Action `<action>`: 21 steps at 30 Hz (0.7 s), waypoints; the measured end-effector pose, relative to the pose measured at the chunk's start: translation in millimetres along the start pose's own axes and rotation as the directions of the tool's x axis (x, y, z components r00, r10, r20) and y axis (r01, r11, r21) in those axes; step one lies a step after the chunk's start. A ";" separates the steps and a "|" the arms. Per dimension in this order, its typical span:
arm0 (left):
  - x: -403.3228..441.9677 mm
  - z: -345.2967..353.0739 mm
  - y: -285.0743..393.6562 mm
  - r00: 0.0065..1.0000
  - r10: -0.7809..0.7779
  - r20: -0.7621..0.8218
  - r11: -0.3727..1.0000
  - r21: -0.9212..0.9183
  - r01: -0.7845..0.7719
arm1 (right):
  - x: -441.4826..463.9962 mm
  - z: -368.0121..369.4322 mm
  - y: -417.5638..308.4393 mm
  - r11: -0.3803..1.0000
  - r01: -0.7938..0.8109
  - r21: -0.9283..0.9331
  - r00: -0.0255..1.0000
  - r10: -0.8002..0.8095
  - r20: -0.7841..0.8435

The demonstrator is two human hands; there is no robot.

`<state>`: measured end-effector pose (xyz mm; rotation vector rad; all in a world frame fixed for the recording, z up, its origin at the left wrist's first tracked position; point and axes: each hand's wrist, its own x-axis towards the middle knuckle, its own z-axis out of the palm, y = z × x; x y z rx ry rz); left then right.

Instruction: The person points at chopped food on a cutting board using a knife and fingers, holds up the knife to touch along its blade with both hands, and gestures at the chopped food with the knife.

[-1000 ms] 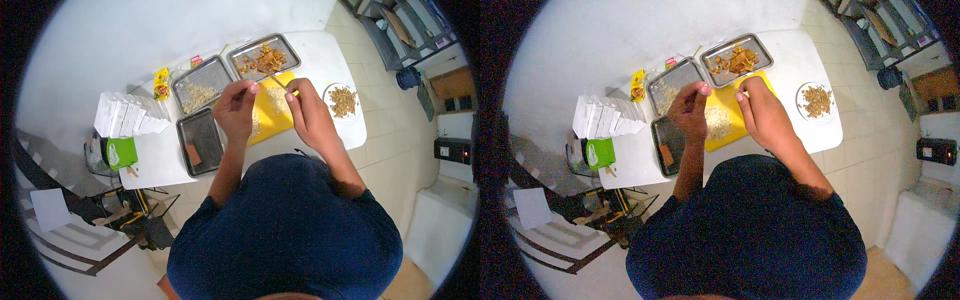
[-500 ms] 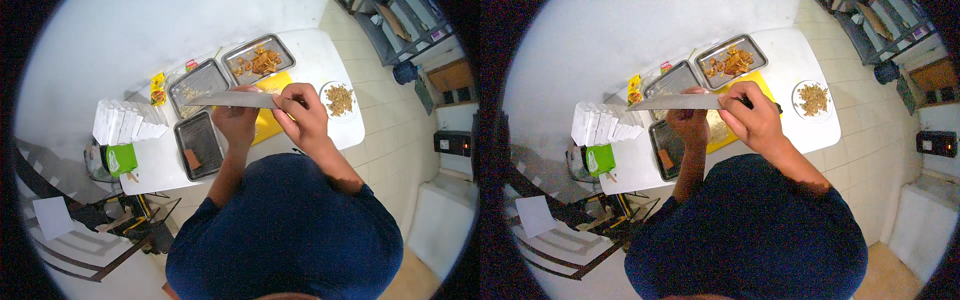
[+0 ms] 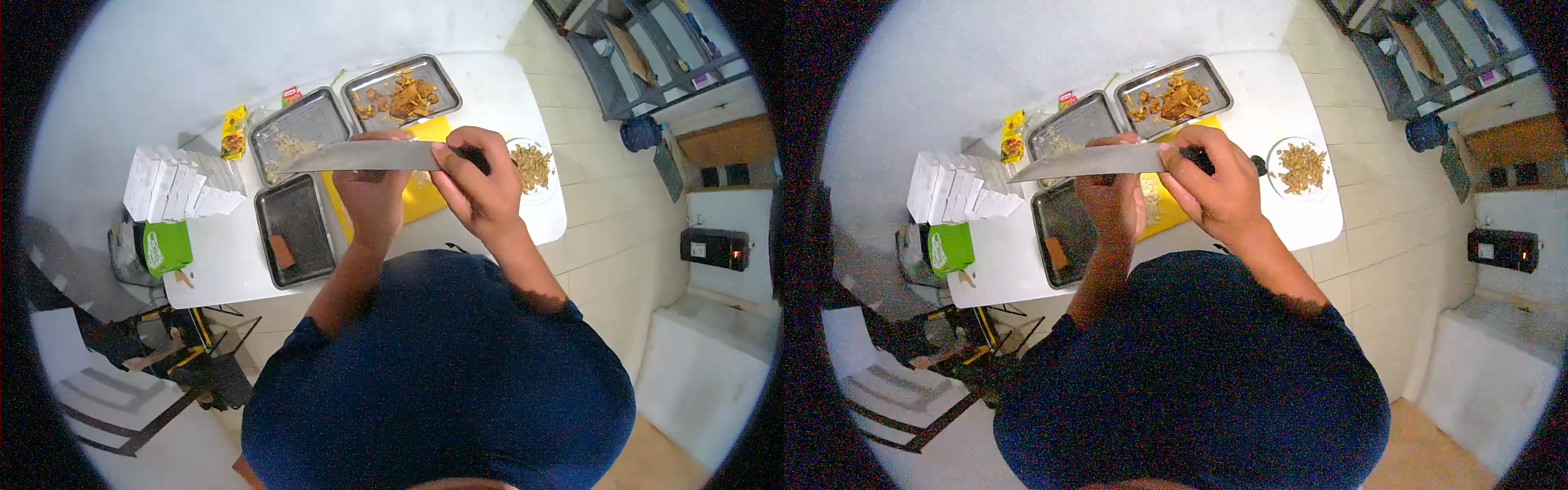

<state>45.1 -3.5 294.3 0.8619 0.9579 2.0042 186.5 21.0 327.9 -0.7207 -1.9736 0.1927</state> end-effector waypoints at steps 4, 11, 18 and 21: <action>2.3 3.3 -0.2 0.999 0.027 0.020 0.999 -0.047 -0.026 | 2.0 -2.0 -0.8 0.999 0.027 -0.024 1.000 -0.027 0.002; 1.1 2.9 5.9 0.994 0.104 -0.014 0.994 0.046 -0.103 | 1.8 -3.8 -3.5 0.999 0.052 -0.005 0.999 -0.052 0.001; 2.7 4.4 7.9 0.987 0.162 -0.017 0.987 -0.004 -0.162 | 0.6 -2.6 -4.4 0.999 0.052 -0.003 0.999 -0.052 -0.015; 1.3 3.2 9.7 0.982 0.188 -0.007 0.981 0.057 -0.188 | 4.3 -3.5 -8.3 0.998 0.059 0.003 0.998 -0.059 -0.017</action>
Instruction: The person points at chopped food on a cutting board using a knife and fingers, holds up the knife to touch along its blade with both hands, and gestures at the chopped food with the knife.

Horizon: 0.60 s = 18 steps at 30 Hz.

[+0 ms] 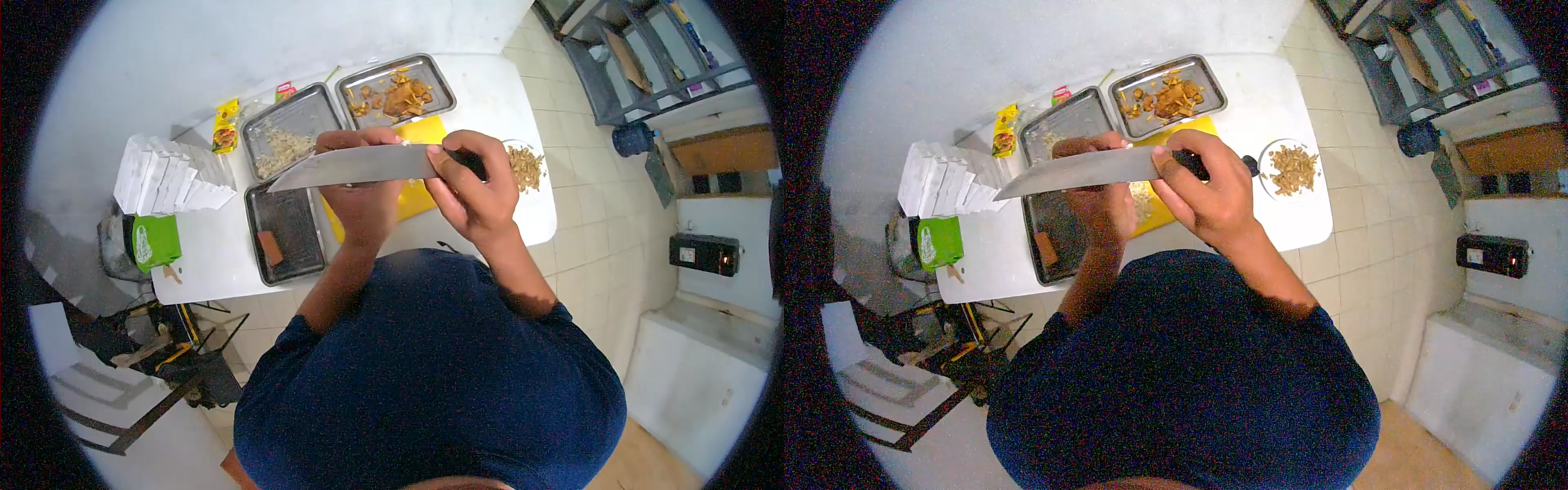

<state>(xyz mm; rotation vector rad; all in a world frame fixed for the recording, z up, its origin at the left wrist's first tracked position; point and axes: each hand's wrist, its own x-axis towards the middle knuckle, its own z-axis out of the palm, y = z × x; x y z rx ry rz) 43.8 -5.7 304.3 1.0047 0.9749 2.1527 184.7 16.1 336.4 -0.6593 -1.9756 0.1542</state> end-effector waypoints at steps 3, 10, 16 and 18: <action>1.6 -4.7 0.0 1.000 -0.023 -0.009 0.999 -0.034 0.023 | -3.1 1.2 3.7 1.000 -0.015 0.019 1.000 0.015 -0.019; 4.1 -4.2 4.9 0.997 -0.076 0.025 0.991 -0.108 0.078 | -2.4 6.0 1.9 0.998 -0.051 0.035 0.998 0.052 -0.040; 9.4 -9.3 10.5 0.998 -0.053 -0.038 0.999 0.012 0.053 | -11.1 3.8 12.7 0.997 -0.079 -0.002 0.997 0.079 -0.016; 12.7 -12.3 10.8 0.999 -0.032 -0.002 0.998 -0.061 0.032 | -15.7 4.3 17.0 0.996 -0.090 -0.006 0.996 0.089 -0.024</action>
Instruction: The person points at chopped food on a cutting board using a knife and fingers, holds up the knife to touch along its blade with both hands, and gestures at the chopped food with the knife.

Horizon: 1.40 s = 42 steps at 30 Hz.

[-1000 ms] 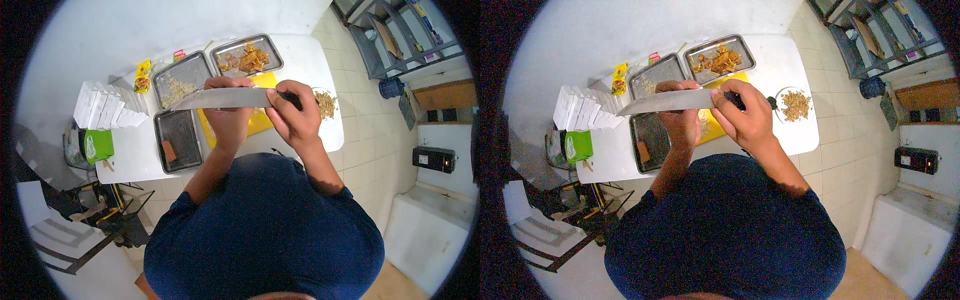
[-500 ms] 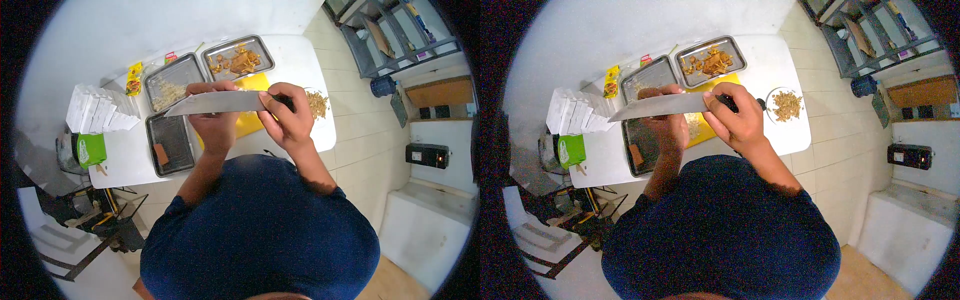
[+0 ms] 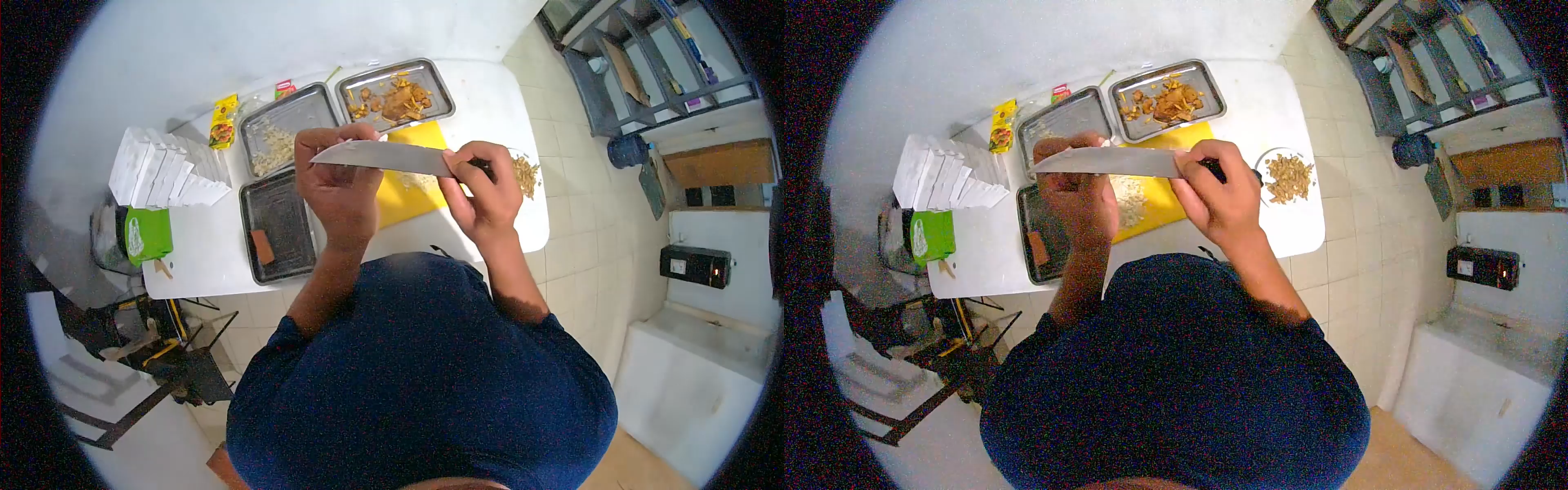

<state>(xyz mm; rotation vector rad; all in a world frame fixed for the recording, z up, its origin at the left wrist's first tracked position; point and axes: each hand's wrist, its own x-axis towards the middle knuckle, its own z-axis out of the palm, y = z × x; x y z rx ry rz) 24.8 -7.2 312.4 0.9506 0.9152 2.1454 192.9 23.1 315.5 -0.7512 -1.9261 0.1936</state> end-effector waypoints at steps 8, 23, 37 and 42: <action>-1.9 1.3 3.7 0.996 0.090 -0.018 0.990 0.108 -0.087 | 4.0 -6.9 -2.2 0.998 0.025 -0.055 1.000 -0.025 0.012; 10.1 -1.0 24.0 0.943 0.329 0.052 0.922 0.198 -0.333 | 0.5 -10.5 -0.7 0.997 0.032 -0.070 0.999 -0.032 -0.003; 9.0 -1.8 24.0 0.921 0.377 0.102 0.898 0.203 -0.390 | -1.5 -9.8 0.9 0.997 0.003 -0.071 0.999 -0.006 -0.032; 6.2 5.2 21.3 0.959 0.274 0.075 0.934 0.215 -0.284 | 2.0 -5.5 0.1 0.999 -0.028 -0.040 0.998 0.026 -0.053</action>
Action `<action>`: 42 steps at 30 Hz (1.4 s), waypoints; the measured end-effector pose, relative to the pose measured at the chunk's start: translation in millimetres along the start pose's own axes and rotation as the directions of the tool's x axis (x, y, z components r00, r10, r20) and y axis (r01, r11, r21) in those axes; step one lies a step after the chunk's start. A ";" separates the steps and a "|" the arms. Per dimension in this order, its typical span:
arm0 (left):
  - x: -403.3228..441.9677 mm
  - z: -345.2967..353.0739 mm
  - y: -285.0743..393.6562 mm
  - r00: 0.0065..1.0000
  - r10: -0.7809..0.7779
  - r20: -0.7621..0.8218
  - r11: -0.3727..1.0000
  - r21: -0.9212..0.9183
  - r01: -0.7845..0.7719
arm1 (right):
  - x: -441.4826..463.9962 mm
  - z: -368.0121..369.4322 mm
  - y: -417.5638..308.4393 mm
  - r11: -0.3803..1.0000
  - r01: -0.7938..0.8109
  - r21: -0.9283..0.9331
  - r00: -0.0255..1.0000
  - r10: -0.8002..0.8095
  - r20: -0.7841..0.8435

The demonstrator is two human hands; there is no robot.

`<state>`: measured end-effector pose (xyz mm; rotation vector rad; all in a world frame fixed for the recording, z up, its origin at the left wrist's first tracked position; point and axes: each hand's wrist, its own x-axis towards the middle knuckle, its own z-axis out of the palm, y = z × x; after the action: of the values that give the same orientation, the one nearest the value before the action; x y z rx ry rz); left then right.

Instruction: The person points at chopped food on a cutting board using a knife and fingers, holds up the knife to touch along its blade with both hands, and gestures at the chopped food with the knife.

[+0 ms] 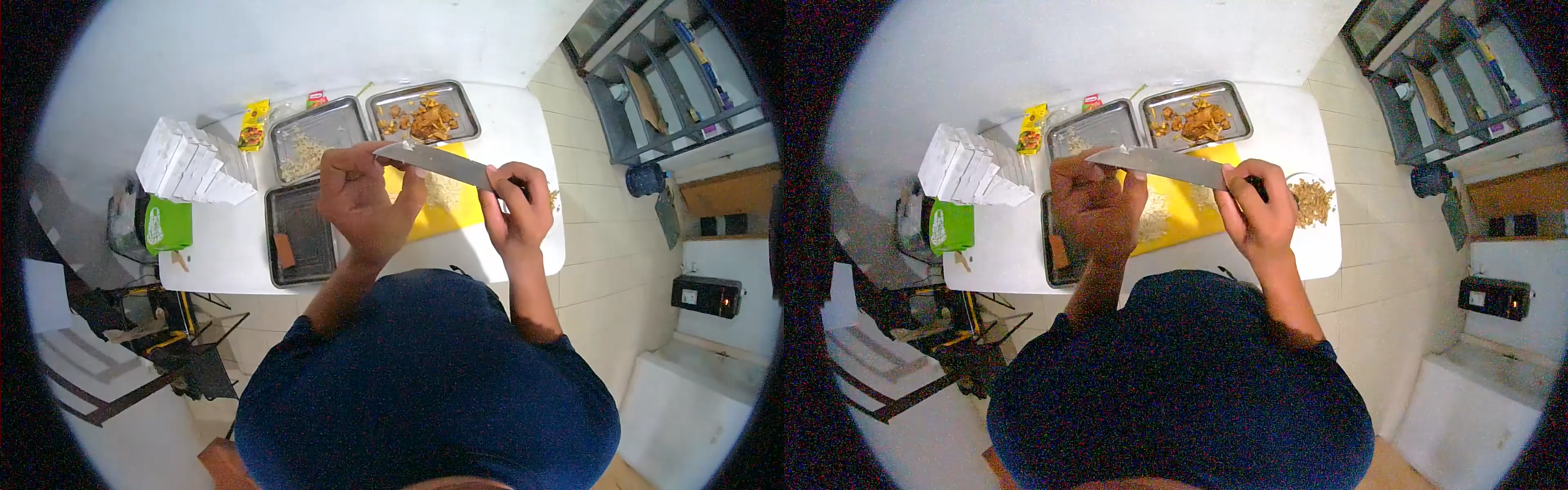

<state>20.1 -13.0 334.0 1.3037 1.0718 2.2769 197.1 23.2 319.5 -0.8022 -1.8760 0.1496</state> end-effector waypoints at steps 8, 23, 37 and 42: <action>6.7 -0.6 6.0 0.994 -0.038 0.099 0.967 0.256 0.012 | 1.2 -3.3 -1.2 1.000 0.004 0.014 1.000 -0.004 0.031; -0.5 -10.6 -7.1 0.906 0.376 0.193 0.774 0.472 -0.422 | 5.4 3.6 -16.0 0.989 -0.078 0.126 0.996 0.072 0.051; 5.4 -14.2 11.6 0.914 0.227 0.337 0.602 0.689 -0.403 | 6.0 -2.4 -22.3 0.981 -0.103 0.167 0.994 0.097 0.044; 9.4 -10.6 1.2 0.900 0.370 0.230 0.739 0.515 -0.435 | 1.2 -1.9 -13.1 0.984 -0.106 0.143 0.994 0.101 0.044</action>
<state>6.3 -13.1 337.3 2.0484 1.6274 2.2054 192.4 13.4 327.1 -0.8016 -1.8346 0.3638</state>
